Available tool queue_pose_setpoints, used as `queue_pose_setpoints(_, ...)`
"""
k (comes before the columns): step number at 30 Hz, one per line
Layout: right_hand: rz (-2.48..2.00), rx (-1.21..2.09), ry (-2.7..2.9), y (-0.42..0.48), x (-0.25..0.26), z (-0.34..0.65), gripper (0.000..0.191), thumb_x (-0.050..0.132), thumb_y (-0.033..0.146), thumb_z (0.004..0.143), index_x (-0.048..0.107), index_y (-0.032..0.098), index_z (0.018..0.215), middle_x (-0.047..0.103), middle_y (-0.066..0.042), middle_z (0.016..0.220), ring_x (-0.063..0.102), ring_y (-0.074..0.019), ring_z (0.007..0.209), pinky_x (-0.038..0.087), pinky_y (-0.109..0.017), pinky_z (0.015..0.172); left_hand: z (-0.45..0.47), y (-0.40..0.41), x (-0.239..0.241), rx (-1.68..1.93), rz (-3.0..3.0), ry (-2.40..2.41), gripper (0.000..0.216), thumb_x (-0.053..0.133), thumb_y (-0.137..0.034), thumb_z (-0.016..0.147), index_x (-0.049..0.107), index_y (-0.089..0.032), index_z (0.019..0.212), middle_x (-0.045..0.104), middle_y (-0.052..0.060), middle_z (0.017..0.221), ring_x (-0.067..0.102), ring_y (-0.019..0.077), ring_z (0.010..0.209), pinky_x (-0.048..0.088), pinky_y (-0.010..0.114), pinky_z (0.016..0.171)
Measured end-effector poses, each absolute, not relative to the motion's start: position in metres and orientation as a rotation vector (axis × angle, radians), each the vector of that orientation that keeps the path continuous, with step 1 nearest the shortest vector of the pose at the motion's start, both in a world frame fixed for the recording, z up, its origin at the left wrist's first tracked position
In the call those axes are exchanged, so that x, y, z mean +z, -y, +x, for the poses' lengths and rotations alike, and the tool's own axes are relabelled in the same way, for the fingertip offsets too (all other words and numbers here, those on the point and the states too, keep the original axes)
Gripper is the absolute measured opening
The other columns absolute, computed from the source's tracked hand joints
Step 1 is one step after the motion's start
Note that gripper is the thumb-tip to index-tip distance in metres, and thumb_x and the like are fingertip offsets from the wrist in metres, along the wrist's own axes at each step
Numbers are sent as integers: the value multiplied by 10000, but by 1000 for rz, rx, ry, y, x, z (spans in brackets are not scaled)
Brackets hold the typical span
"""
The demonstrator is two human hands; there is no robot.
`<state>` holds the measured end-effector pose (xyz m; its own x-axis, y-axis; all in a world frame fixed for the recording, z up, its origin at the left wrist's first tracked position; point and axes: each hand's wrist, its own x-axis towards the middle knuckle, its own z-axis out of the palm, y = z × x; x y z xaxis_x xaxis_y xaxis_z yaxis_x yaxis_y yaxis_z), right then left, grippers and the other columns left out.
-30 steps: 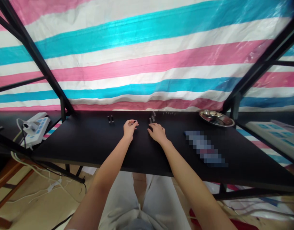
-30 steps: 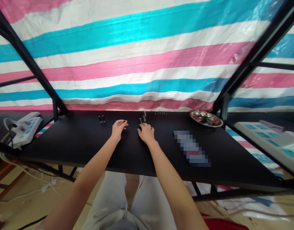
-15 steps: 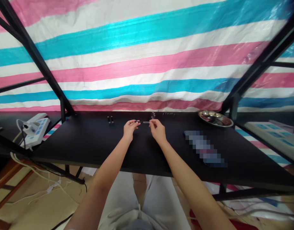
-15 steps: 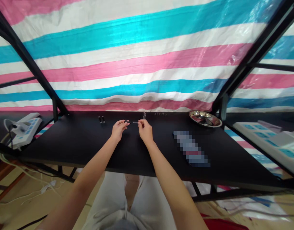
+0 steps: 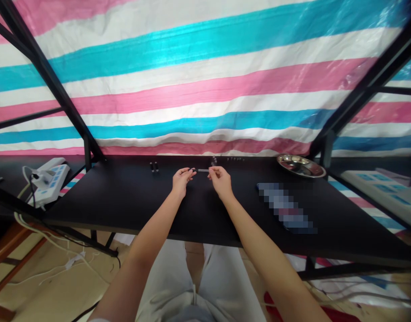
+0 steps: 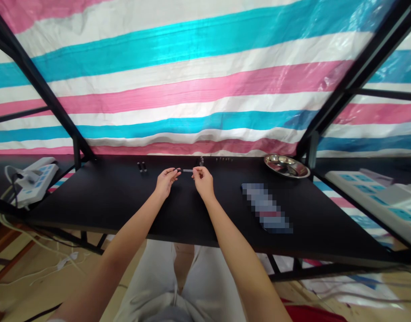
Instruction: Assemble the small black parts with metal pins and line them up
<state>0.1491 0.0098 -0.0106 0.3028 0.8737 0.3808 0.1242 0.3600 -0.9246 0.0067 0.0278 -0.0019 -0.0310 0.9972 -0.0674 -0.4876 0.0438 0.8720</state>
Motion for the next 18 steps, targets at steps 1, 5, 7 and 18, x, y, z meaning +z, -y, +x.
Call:
queue_pose_setpoints(1,-1098,672,1163,-10,-11,149,299,570,475,716,563,186,795,567,2,598,520,-124,550,428,-284,581,7,-28,-2,1401,766,-885,225,682,-141,649,520,-128,803,683,109,900,661,157,760,413,200,594)
queue_pose_setpoints(5,-1063,752,1097,-11,-10,150,304,600,470,687,565,185,785,563,12,579,516,-117,540,429,-280,576,7,-27,-1,1381,762,-886,223,692,-159,650,529,-130,799,683,102,887,661,165,782,415,203,606)
queue_pose_setpoints(7,-1061,800,1062,-11,-9,150,306,613,466,673,566,181,775,561,16,566,504,-110,524,420,-273,564,7,-26,1,1372,745,-892,211,688,-156,656,533,-131,798,683,94,863,663,167,779,415,204,608)
queue_pose_setpoints(18,-1071,826,1066,-10,-8,149,301,612,467,674,562,182,757,555,21,556,488,-103,504,403,-259,533,8,-25,3,1367,695,-932,185,682,-155,676,536,-137,788,672,63,781,666,168,764,408,205,607)
